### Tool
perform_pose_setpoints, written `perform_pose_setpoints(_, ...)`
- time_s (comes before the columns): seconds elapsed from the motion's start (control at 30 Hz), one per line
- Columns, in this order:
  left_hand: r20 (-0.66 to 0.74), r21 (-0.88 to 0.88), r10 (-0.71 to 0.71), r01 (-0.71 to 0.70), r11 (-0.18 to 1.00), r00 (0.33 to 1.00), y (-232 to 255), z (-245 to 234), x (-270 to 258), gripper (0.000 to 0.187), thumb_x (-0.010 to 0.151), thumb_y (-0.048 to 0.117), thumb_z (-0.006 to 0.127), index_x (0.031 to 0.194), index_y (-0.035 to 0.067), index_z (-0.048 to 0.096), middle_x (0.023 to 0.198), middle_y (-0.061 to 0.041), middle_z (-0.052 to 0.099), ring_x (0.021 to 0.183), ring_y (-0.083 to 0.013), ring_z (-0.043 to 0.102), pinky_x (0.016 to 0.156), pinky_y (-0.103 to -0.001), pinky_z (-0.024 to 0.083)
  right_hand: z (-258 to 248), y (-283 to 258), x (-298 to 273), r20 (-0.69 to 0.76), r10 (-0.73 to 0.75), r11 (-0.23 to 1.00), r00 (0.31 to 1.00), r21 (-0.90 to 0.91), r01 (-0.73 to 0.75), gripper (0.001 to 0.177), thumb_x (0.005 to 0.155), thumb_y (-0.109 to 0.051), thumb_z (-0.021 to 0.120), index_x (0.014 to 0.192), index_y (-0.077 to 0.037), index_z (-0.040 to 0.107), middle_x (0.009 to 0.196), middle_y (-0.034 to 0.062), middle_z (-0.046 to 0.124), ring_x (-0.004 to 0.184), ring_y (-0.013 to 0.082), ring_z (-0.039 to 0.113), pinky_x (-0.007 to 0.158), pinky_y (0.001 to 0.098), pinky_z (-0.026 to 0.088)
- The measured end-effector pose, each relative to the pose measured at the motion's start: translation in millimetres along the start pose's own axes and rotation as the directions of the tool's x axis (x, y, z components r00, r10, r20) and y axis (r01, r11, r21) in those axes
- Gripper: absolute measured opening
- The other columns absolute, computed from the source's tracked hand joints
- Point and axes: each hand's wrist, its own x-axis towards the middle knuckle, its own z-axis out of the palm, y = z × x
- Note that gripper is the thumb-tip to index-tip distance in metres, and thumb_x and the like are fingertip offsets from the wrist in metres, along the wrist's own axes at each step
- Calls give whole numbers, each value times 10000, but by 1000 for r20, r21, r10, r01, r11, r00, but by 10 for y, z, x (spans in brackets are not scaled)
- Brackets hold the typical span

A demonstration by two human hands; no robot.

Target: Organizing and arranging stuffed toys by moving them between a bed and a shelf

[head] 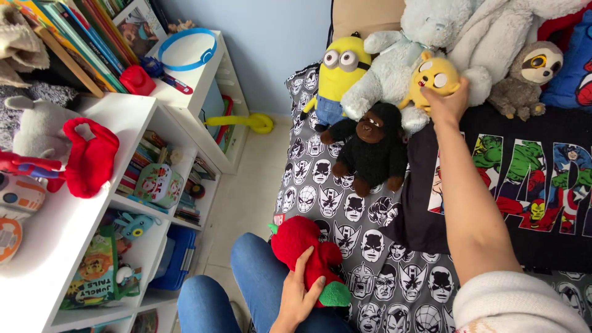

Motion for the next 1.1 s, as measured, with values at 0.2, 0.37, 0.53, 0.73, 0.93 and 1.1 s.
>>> perform_pose_setpoints(0.2, 1, -7, -39, 39, 999, 999, 45, -15, -10, 645, 914, 493, 588, 1500, 244, 491, 579, 8, 481, 526, -188, 486, 679, -329, 507, 13, 194, 192, -1, 192, 970, 981, -154, -189, 628, 655, -331, 920, 1150, -117, 596, 1115, 67, 734, 964, 213, 721, 775, 355, 618)
perform_pose_setpoints(0.37, 1, -12, -40, 41, 999, 999, 31, -10, -15, 648, 912, 494, 585, 1502, 249, 472, 754, -39, 662, 631, -221, 566, 763, -344, 521, -141, 203, 409, 88, 209, 930, 974, -326, -170, 596, 693, -412, 843, 1116, -18, 700, 1034, 130, 750, 864, 268, 722, 657, 407, 566)
perform_pose_setpoints(0.53, -3, -3, -30, 30, 1000, 1000, 29, -4, -17, 648, 910, 495, 587, 1499, 249, 479, 751, -31, 652, 623, -224, 561, 751, -342, 512, 35, 574, 450, 49, 180, 944, 982, -289, -159, 601, 739, -347, 896, 1160, -8, 633, 1151, 163, 705, 984, 280, 722, 767, 391, 600)
perform_pose_setpoints(0.73, -7, -6, -17, 17, 1000, 1000, 15, -21, -10, 644, 918, 474, 595, 1506, 240, 476, 693, -25, 594, 601, -219, 531, 736, -336, 504, 38, 326, 162, 30, 116, 863, 993, -497, -86, 534, 855, -319, 723, 1172, 90, 591, 1155, 297, 690, 1033, 482, 681, 806, 549, 564)
perform_pose_setpoints(0.93, -2, -4, -2, 2, 1000, 1000, 26, -32, -12, 642, 932, 480, 575, 1511, 229, 460, 833, -35, 609, 653, -237, 560, 762, -346, 504, -18, -479, -346, 57, -361, 460, 931, -858, 231, 640, 801, -251, 861, 1297, -45, 513, 1317, 199, 471, 1135, 417, 513, 846, 541, 505)
perform_pose_setpoints(1.1, 5, -29, -6, 6, 1000, 1000, 40, -22, -11, 622, 941, 449, 589, 1507, 218, 476, 555, 21, 464, 508, -177, 484, 657, -330, 503, -24, -172, -331, 350, -426, 428, 834, -734, 527, 723, 944, -100, 837, 1567, -64, 471, 1627, 221, 302, 1437, 474, 316, 1051, 666, 411)
